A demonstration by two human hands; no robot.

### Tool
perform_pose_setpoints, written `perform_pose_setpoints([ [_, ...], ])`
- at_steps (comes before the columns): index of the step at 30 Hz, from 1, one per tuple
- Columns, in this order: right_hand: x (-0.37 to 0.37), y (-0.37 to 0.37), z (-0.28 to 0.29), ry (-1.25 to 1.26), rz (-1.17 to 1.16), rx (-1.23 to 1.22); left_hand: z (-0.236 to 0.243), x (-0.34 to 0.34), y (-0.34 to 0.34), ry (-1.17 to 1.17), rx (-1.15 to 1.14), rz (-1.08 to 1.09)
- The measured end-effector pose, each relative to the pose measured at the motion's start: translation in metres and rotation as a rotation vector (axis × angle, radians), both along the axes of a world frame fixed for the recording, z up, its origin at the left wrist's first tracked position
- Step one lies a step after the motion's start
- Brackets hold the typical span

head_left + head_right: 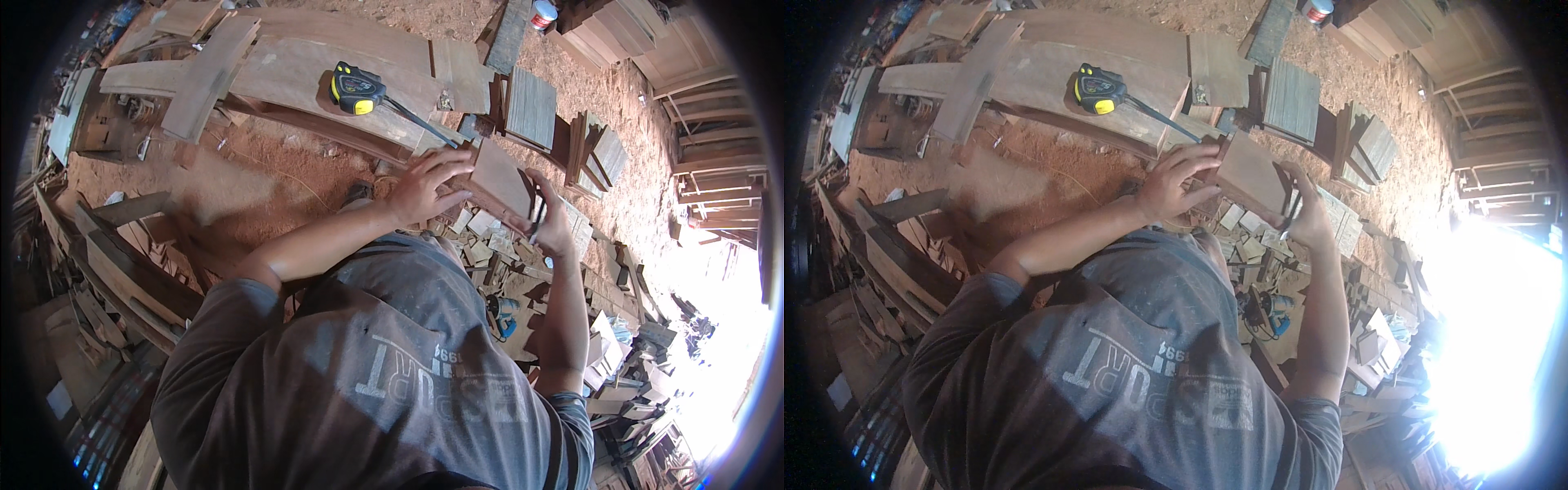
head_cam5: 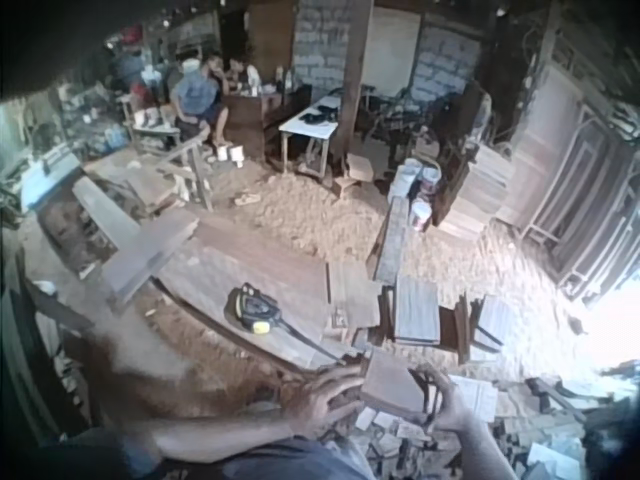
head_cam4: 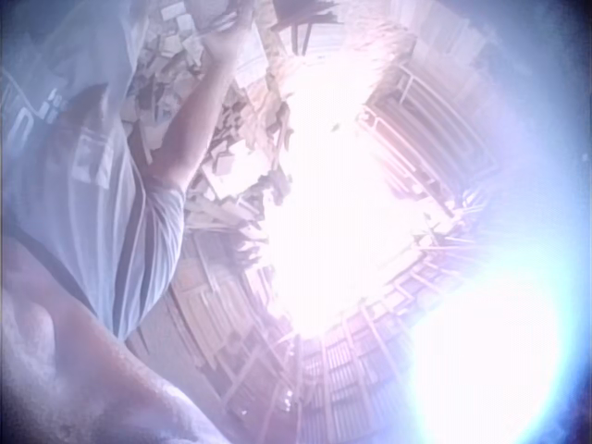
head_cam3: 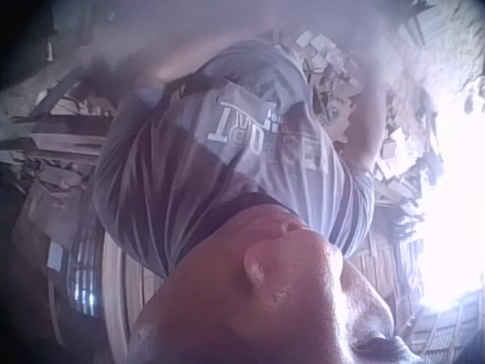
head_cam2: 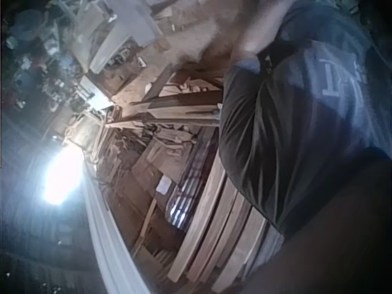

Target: The person measures and marks a small wooden plank with a tape measure and pencil, then uses a handheld circular saw to cut the plank. They handle the cut pieces and place them on the workbench.

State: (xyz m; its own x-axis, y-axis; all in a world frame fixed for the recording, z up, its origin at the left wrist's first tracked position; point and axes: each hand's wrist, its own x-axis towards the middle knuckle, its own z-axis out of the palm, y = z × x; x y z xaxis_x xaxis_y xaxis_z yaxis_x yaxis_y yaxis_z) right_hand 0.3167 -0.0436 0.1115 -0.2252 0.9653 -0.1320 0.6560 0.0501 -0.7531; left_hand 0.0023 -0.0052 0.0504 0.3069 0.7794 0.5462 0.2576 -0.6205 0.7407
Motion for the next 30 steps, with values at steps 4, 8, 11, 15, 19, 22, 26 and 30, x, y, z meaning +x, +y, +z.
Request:
perform_pose_setpoints([
  [4, 0.031, -0.004, 0.016, 0.454, 0.025, -0.385, 0.015, 0.023, 0.020, -0.204, -0.308, -0.108],
  [8, 0.016, 0.004, 0.011, 0.524, -0.477, -0.509, 0.008, 0.032, 0.045, -0.242, -0.621, -0.129],
  [11, -0.007, 0.005, 0.005, 0.414, -0.602, -0.359, -0.008, 0.033, 0.044, -0.005, -0.645, 0.083],
  [15, -0.014, -0.008, -0.045, 0.182, -0.618, -0.267, -0.015, 0.036, 0.030, 0.107, -0.707, 0.114],
  [19, -0.023, -0.027, -0.064, -0.180, -0.525, -0.036, -0.034, 0.030, 0.021, 0.099, -0.586, 0.128],
  [22, -0.044, -0.035, -0.046, -0.188, -0.561, -0.082, -0.043, 0.027, 0.019, 0.161, -0.500, 0.138],
  [26, -0.052, -0.041, -0.037, -0.273, -0.569, -0.066, -0.039, 0.026, 0.011, 0.200, -0.496, 0.113],
  [30, -0.054, -0.045, -0.043, -0.251, -0.596, -0.030, -0.040, 0.022, 0.005, 0.113, -0.526, 0.042],
])
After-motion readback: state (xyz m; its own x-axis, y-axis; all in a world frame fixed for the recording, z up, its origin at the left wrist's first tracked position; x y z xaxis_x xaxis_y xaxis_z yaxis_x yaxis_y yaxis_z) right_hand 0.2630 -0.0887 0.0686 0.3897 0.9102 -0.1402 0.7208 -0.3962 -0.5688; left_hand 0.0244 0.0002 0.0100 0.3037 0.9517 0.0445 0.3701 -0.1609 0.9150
